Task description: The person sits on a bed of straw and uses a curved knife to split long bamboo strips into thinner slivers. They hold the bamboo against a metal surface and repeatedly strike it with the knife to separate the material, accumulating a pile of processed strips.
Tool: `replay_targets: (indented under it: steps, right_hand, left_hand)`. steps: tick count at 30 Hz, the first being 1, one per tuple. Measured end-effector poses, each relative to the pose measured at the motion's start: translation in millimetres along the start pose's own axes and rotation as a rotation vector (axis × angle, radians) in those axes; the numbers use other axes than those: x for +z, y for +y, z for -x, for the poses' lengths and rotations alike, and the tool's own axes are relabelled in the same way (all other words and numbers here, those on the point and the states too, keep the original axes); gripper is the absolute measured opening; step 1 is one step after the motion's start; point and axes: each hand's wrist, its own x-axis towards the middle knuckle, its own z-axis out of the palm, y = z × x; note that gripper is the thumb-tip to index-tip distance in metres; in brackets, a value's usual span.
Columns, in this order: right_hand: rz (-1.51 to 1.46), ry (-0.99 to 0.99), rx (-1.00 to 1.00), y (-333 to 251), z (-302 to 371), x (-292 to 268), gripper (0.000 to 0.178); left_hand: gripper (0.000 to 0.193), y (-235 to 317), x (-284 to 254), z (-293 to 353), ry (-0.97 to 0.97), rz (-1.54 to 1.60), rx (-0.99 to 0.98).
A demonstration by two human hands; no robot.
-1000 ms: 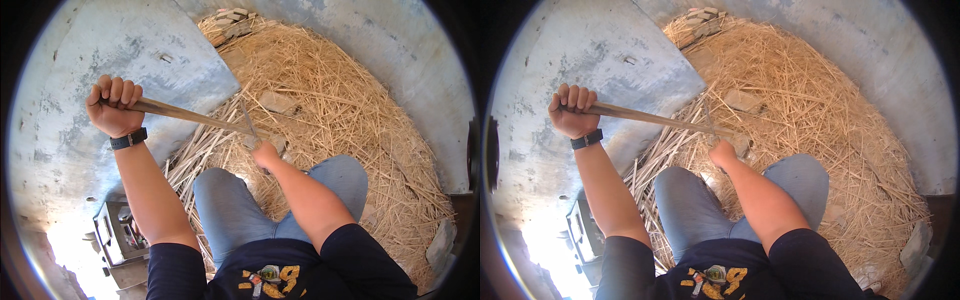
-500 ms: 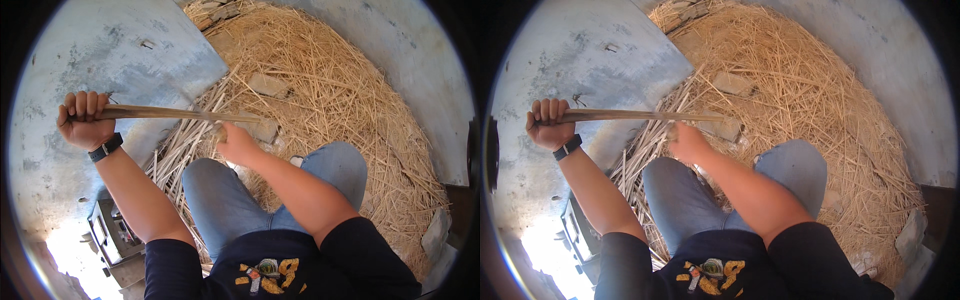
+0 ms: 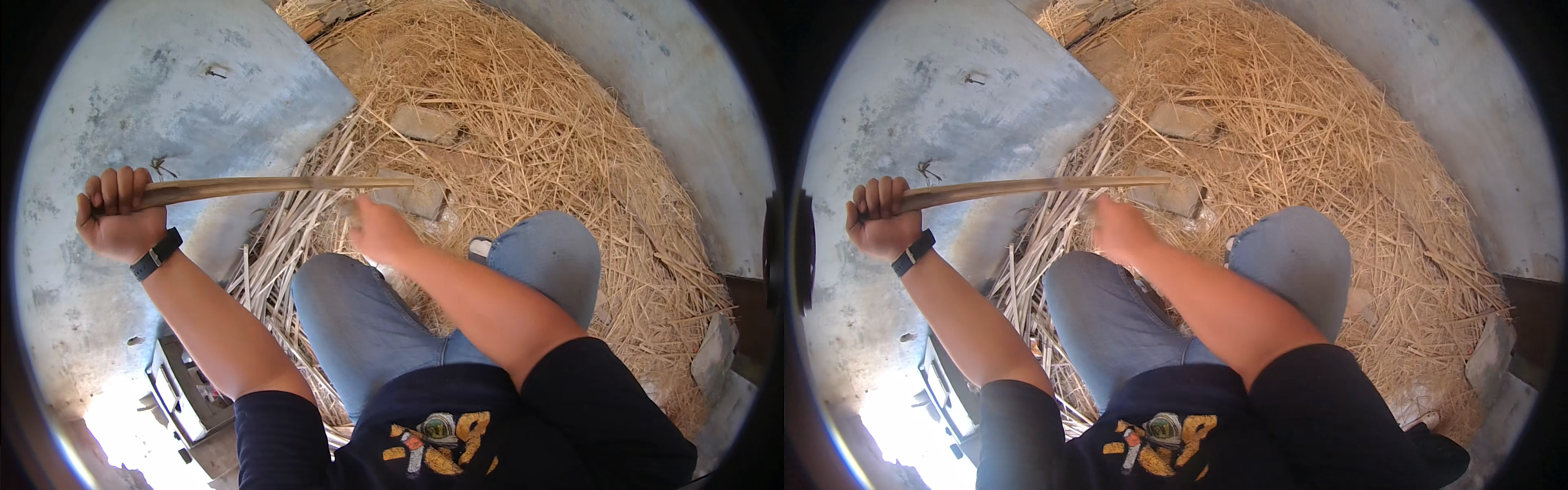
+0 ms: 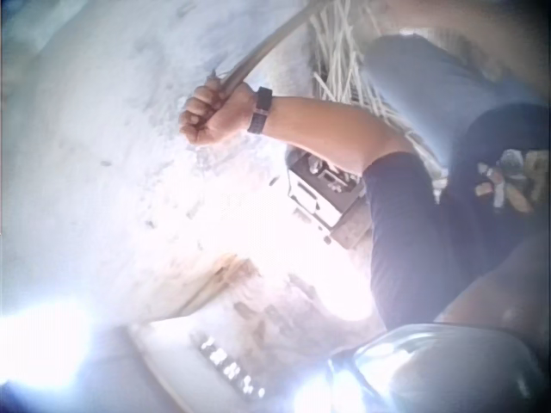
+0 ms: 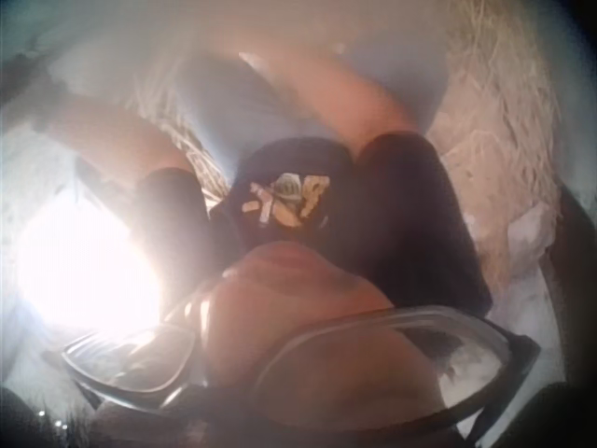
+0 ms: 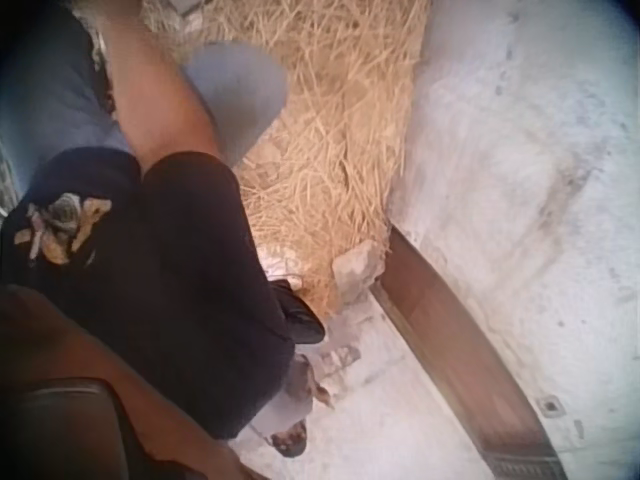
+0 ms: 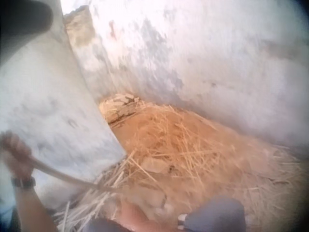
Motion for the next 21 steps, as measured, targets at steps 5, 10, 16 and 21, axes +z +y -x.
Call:
replay_targets:
  steps: [5, 10, 16, 21]
  right_hand:
    - [0.073, -0.184, 0.508, 75, -34, -36, 0.042]
    - [0.066, -0.098, 0.206, 19, -4, -12, 0.045]
    - [0.049, -0.030, 0.007, 19, -1, 12, 0.049]
    - [0.077, -0.067, 0.517, 65, -29, -17, 0.052]
  left_hand:
    - [0.028, -9, 0, 4, 0.098, -0.024, 0.023]
    - [0.029, 1, -15, 4, 0.197, -0.068, 0.057]
    - [0.027, -2, -12, 3, 0.264, -0.144, 0.078]
    - [0.026, 5, -25, 12, 0.388, -0.129, 0.086]
